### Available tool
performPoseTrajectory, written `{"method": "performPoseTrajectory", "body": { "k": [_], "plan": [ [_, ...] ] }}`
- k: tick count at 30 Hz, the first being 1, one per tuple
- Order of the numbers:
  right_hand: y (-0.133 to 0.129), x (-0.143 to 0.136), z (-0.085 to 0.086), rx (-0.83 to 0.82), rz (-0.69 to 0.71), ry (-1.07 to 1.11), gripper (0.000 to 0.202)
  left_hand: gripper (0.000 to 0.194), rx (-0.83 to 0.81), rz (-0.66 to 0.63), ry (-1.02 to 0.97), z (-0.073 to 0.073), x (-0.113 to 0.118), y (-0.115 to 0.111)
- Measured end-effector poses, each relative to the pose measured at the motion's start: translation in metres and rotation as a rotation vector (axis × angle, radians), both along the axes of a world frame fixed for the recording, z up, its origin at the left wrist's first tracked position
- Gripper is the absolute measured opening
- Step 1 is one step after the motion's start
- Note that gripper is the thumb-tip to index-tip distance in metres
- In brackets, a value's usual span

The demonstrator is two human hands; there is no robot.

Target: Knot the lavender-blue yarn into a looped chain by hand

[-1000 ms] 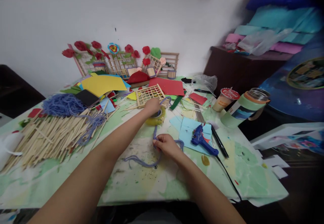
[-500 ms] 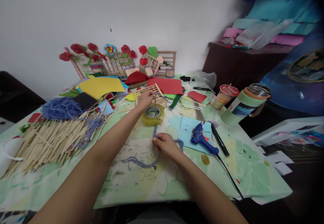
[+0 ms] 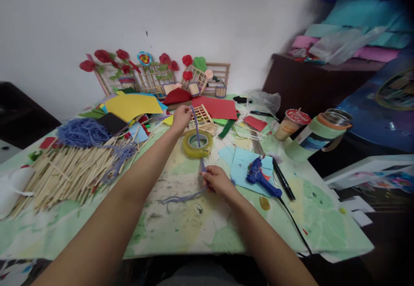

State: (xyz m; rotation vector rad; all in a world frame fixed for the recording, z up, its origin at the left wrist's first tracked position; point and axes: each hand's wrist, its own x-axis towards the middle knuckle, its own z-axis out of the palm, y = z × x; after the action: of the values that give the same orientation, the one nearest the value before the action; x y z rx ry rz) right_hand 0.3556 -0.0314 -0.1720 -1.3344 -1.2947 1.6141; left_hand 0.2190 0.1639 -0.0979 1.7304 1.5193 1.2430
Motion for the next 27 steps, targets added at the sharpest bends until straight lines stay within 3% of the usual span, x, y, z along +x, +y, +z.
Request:
{"method": "performPoseTrajectory", "body": {
  "k": [3,6,8,10,13,16,22,27],
  "plan": [
    [0.0,0.001,0.0,-0.077,-0.049,0.155,0.013,0.002,-0.049,-0.038,0.009,-0.016,-0.003,-0.029],
    [0.001,0.003,0.0,-0.142,-0.101,0.263,0.013,0.006,-0.092,-0.107,-0.038,-0.037,-0.008,-0.079],
    [0.0,0.003,0.0,-0.173,-0.105,0.323,0.015,0.009,-0.253,-0.204,-0.229,-0.05,-0.009,-0.116],
    [-0.001,0.002,0.002,-0.197,-0.086,0.392,0.018,0.014,-0.486,-0.239,-0.544,-0.058,-0.007,-0.149],
    [-0.004,0.001,0.007,-0.203,-0.05,0.481,0.019,0.01,-0.79,-0.387,-0.869,-0.06,-0.003,-0.177],
    [-0.006,0.001,0.01,-0.206,-0.048,0.494,0.02,0.002,-0.957,-0.534,-0.943,-0.056,0.0,-0.181],
    [-0.004,0.002,0.008,-0.19,-0.039,0.484,0.019,0.006,-0.991,-0.48,-0.969,-0.055,-0.004,-0.17],
    [-0.001,0.008,0.007,-0.203,-0.007,0.488,0.019,0.005,-1.072,-0.545,-0.849,-0.048,-0.025,-0.171]
  ]
}}
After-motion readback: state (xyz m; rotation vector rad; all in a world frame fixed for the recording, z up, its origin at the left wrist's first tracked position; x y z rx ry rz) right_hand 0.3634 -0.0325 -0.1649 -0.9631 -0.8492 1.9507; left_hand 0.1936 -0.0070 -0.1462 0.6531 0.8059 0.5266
